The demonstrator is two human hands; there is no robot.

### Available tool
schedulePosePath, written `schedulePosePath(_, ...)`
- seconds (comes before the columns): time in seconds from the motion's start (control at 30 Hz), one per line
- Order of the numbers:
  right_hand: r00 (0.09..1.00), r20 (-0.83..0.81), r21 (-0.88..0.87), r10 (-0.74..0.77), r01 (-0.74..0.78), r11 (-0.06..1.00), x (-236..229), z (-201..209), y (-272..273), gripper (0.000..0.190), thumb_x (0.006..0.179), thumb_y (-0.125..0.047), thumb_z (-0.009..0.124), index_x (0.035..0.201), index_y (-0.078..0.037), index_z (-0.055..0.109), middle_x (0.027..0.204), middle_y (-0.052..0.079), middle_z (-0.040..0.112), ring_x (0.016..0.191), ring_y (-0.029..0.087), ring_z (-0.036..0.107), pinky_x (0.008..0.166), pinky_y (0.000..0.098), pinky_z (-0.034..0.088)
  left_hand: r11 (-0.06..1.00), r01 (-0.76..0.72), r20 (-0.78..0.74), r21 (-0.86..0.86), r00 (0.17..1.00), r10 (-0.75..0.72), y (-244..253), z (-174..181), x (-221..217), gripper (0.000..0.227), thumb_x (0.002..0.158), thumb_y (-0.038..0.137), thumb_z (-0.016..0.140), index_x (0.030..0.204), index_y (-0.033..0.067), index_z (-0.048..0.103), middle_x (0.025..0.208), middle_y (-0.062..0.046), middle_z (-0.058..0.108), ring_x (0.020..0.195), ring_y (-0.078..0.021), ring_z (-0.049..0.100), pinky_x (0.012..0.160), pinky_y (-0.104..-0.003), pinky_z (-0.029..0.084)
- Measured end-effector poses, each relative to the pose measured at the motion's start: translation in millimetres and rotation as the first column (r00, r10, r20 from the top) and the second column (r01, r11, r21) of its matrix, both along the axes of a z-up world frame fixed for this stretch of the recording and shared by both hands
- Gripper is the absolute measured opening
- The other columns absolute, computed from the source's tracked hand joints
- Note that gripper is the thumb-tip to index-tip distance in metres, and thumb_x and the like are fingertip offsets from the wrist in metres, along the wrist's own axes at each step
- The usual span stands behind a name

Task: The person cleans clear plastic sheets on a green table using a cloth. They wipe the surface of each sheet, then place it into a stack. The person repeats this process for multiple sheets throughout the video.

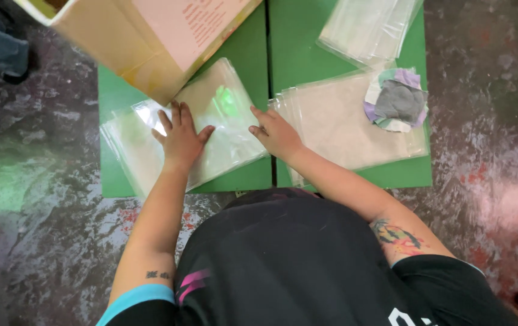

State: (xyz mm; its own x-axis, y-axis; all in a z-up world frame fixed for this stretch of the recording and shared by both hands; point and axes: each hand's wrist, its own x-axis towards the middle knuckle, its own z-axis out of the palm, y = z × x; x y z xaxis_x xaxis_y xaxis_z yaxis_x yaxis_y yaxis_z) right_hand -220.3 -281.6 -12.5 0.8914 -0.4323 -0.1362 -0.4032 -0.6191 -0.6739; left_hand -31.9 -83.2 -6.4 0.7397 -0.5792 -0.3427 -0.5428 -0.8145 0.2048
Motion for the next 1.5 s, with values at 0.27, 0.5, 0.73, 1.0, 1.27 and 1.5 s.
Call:
schedulePosePath(0.27, 0.876, 0.482, -0.394, -0.026, 0.243, 0.886, -79.1, -4.3, -101.2, 0.051, 0.083, -0.013, 0.082, 0.129, 0.002, 0.066, 0.116, 0.026, 0.064, 0.116, 0.046, 0.059, 0.102, 0.0550, 0.045, 0.881, 0.401, 0.440, -0.251, 0.858, -0.265, -43.5, 51.7, -100.5, 0.065, 0.097, 0.061, 0.061, 0.119, 0.0009, 0.072, 0.116, -0.025, 0.071, 0.127, -0.0435, 0.059, 0.105, -0.072, 0.033)
schedulePosePath(0.5, 0.841, -0.316, -0.464, -0.439, 0.266, 0.845, -180.5, 6.8, -200.6, 0.097, 0.088, -0.054, 0.073, 0.166, -0.021, 0.026, 0.171, 0.010, 0.017, 0.154, 0.039, 0.010, 0.112, 0.0711, 0.029, 0.477, 0.796, 0.519, -0.373, 0.605, -0.604, -101.4, -35.8, -199.0, 0.076, 0.095, 0.059, 0.059, 0.159, 0.0224, 0.042, 0.169, -0.009, 0.032, 0.154, -0.0371, 0.031, 0.117, -0.057, 0.034)
schedulePosePath(0.73, 0.983, -0.132, -0.636, -0.132, 0.018, 0.772, -234.7, -45.5, -247.7, 0.071, 0.085, -0.034, 0.071, 0.151, -0.016, 0.050, 0.156, 0.009, 0.044, 0.130, 0.031, 0.049, 0.102, 0.0502, 0.043, 0.870, 0.464, 0.066, -0.166, 0.886, -0.459, -119.3, -60.7, -257.6, 0.079, 0.100, 0.069, 0.043, 0.160, 0.0180, 0.035, 0.169, -0.006, 0.027, 0.157, -0.0374, 0.017, 0.118, -0.075, 0.012)
schedulePosePath(1.0, 0.774, 0.424, -0.686, 0.471, -0.065, 0.724, -188.5, 24.3, -145.7, 0.027, 0.063, -0.032, 0.071, 0.087, -0.020, 0.077, 0.088, 0.004, 0.077, 0.085, 0.028, 0.074, 0.078, 0.0478, 0.058, 0.913, 0.270, 0.232, -0.307, 0.951, -0.203, -147.8, -62.1, -299.0, 0.092, 0.076, 0.064, 0.074, 0.145, 0.0085, 0.050, 0.161, -0.014, 0.036, 0.151, -0.0494, 0.024, 0.107, -0.085, 0.019)
schedulePosePath(1.27, 0.892, -0.075, -0.503, 0.447, -0.421, 0.755, -182.0, 26.1, -171.6, 0.019, 0.088, -0.027, 0.067, 0.100, -0.030, 0.081, 0.121, -0.002, 0.075, 0.118, 0.032, 0.067, 0.093, 0.0599, 0.051, 0.944, 0.326, 0.110, -0.053, 0.941, -0.319, -153.5, -42.7, -300.3, 0.094, 0.091, 0.070, 0.045, 0.166, 0.0195, 0.019, 0.175, -0.005, 0.009, 0.160, -0.0339, 0.005, 0.122, -0.074, 0.008)
schedulePosePath(1.5, 0.963, -0.210, -0.598, -0.170, 0.012, 0.801, -170.3, -19.0, -299.6, 0.059, 0.093, -0.017, 0.065, 0.149, -0.011, 0.050, 0.153, 0.014, 0.049, 0.145, 0.042, 0.032, 0.113, 0.0609, 0.034, 0.907, 0.379, 0.406, -0.184, 0.870, -0.280, -150.5, -65.6, -306.2, 0.092, 0.094, 0.067, 0.051, 0.164, 0.0091, 0.033, 0.174, -0.008, 0.010, 0.159, -0.0341, 0.006, 0.117, -0.076, 0.014)
